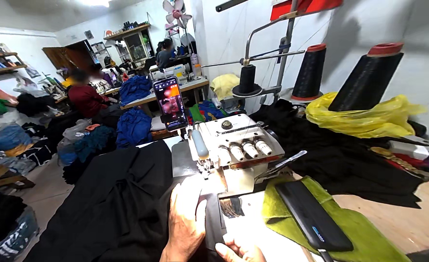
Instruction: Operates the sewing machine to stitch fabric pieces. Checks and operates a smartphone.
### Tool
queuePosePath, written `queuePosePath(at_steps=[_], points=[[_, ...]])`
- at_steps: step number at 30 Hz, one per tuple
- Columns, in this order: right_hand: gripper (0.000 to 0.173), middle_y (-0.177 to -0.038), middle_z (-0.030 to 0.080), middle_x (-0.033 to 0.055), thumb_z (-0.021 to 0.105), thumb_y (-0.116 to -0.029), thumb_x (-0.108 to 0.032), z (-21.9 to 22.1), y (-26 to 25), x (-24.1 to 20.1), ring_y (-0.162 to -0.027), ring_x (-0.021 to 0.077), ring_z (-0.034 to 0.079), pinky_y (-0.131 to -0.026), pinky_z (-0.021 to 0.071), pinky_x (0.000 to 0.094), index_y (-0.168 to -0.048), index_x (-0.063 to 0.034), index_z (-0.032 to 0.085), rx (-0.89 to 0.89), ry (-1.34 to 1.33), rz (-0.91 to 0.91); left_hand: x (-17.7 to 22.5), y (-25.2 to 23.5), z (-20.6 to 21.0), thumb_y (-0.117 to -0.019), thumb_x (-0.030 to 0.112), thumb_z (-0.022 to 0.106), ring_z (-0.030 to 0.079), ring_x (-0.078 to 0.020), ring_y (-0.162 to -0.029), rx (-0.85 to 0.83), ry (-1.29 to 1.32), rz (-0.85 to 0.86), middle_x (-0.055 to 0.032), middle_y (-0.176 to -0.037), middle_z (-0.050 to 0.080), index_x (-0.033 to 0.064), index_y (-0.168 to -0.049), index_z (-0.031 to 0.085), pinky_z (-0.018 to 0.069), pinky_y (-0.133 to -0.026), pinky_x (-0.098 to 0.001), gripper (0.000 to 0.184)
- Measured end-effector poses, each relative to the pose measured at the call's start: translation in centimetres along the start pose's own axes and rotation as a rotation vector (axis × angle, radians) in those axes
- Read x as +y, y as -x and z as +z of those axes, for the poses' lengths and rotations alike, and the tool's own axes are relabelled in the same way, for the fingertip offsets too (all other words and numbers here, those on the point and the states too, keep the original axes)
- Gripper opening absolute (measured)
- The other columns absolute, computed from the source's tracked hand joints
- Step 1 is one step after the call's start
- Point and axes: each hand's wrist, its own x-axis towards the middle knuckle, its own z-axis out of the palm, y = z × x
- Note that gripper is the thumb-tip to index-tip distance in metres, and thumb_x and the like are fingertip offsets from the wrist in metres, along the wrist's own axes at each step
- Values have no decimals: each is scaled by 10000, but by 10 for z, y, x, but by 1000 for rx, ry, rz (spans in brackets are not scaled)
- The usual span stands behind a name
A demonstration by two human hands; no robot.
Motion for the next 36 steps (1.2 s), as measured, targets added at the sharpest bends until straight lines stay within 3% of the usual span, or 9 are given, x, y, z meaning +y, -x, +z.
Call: queuePosePath(at_steps=[12,17,20,23,27,31,36], points=[[84,-755,711,-4,711,-935,-98,0,4,-2,-678,48,663,-681,569,260,-947,-17,693,24,-17,19,2,1,-8,-994,289,580,538,-230,-1388,-56,37,-12,-29,-1409,648,137,-1318,705,344,-1214,-536,379],[57,-770,713,-13,683,-943,-60,6,18,-11,-698,38,671,-718,575,254,-969,-12,664,133,-125,72,36,38,-38,-967,189,650,542,-335,-1374,-87,130,79,-126,-1363,667,103,-1219,749,395,-1175,-553,284],[64,-772,719,-8,668,-947,-41,11,27,-16,-706,51,685,-736,587,270,-995,-6,645,190,-169,89,54,65,-47,-968,161,661,579,-283,-1326,-159,154,99,-98,-1308,699,100,-1202,746,412,-1160,-477,256],[124,-804,731,19,659,-945,-21,17,29,-21,-737,74,701,-733,598,279,-1060,20,647,208,-203,88,58,70,-45,-963,151,657,615,-246,-1278,-119,117,100,-64,-1261,722,104,-1189,756,434,-1147,-466,251],[340,-1009,775,73,661,-913,-42,18,30,-22,-925,127,747,-833,624,278,-1239,51,631,143,-220,34,53,65,-46,-951,161,641,657,-232,-1219,-56,135,100,-59,-1217,734,113,-1161,765,487,-1115,-494,248],[271,-1025,778,57,656,-924,-57,15,28,-24,-949,105,742,-858,613,252,-1184,14,693,109,-173,37,52,59,-51,-932,173,701,686,-192,-1140,-60,149,62,-24,-1133,752,123,-1112,790,535,-1059,-448,207],[251,-981,779,40,664,-926,-88,15,29,-23,-896,77,738,-825,611,237,-1158,-13,722,118,-141,60,50,57,-49,-945,152,687,705,-171,-1073,-12,97,113,-5,-1065,765,139,-1049,810,549,-1029,-409,161]])
